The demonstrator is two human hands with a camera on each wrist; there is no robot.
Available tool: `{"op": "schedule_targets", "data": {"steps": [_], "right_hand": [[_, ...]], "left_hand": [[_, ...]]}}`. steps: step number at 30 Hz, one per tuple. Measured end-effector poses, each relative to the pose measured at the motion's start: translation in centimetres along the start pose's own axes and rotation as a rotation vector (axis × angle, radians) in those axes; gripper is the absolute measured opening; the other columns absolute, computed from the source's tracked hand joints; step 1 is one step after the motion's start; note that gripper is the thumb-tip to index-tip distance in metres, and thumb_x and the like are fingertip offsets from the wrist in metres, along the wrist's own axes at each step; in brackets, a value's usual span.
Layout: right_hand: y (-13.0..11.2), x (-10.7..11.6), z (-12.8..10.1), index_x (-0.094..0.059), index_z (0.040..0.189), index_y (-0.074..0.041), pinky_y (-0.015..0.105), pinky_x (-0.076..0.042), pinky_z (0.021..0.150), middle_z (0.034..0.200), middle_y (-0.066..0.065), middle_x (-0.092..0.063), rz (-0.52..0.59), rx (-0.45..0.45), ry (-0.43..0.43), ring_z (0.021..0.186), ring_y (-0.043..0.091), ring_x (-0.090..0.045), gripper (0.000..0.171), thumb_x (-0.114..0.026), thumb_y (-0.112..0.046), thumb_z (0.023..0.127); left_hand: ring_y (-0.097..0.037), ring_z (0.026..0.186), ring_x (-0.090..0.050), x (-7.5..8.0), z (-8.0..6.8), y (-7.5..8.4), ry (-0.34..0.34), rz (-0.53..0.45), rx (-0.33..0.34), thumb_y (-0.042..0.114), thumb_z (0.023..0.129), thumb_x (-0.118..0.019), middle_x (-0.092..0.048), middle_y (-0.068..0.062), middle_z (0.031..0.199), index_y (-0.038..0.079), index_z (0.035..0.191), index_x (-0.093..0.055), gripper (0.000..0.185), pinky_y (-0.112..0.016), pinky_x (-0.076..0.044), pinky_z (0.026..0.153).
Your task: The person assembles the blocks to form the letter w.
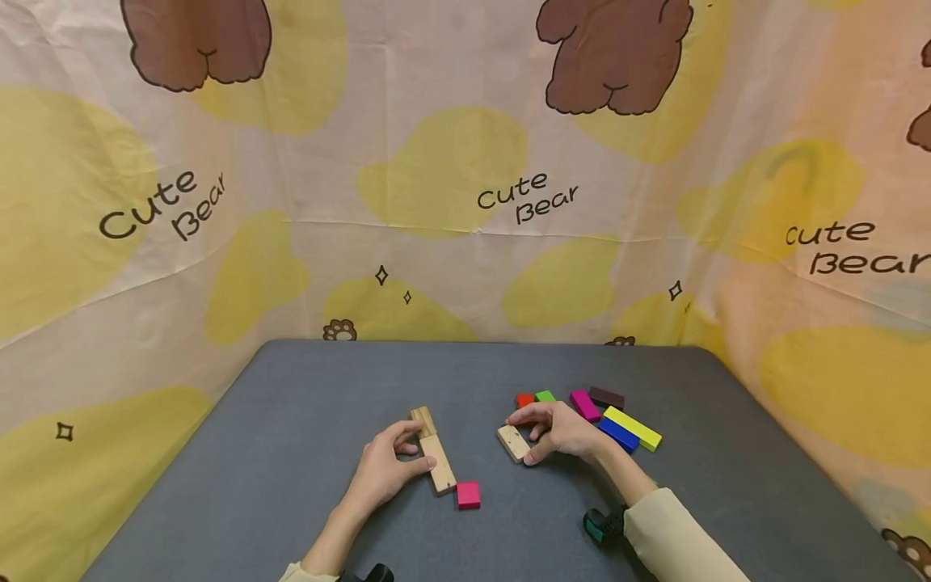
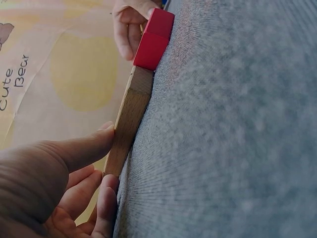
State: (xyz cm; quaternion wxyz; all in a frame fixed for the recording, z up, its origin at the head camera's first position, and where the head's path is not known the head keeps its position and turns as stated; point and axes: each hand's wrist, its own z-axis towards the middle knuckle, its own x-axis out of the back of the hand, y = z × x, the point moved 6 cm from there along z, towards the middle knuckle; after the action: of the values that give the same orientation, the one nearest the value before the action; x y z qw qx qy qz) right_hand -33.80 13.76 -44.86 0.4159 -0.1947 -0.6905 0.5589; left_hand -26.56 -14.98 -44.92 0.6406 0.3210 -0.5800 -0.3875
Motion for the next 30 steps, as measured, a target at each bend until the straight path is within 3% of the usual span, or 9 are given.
{"op": "schedule_targets", "data": {"steps": [19,27,30], "right_hand": [[0.3,-0.2,-0.1,-0.068,0.122,-0.008,0.033,-0.047,0.074,0.120,0.008,-0.065,-0.012,-0.034,0.050,0.092,0.029,-0.053,0.056,-0.088,-0.005,0.070],[-0.7,-1.0,-1.2,-0.066,0.123,-0.004,0.033,-0.046,0.075,0.117,0.010,-0.063,-0.040,-0.029,0.160,0.098,0.032,-0.051,0.059,-0.089,-0.003,0.069],[-1.1,-1.4,-1.7,-0.064,0.124,-0.001,0.031,-0.044,0.071,0.118,0.012,-0.063,-0.044,-0.028,0.214,0.092,0.031,-0.051,0.061,-0.089,-0.001,0.069]], "left_hand": [[-0.016,0.094,-0.062,0.1,-0.2,0.0,0.012,-0.004,-0.007,0.020,0.076,-0.087,-0.063,-0.009,0.128,0.011,0.130,-0.063,0.059,-0.046,-0.048,0.084],[-0.015,0.094,-0.063,0.1,0.0,0.1,0.015,-0.002,-0.015,0.020,0.076,-0.087,-0.063,-0.009,0.128,0.010,0.129,-0.063,0.059,-0.045,-0.048,0.085],[-0.016,0.094,-0.063,0.1,0.0,0.2,0.014,-0.005,-0.016,0.021,0.076,-0.087,-0.063,-0.009,0.128,0.010,0.130,-0.063,0.059,-0.045,-0.048,0.085]]}}
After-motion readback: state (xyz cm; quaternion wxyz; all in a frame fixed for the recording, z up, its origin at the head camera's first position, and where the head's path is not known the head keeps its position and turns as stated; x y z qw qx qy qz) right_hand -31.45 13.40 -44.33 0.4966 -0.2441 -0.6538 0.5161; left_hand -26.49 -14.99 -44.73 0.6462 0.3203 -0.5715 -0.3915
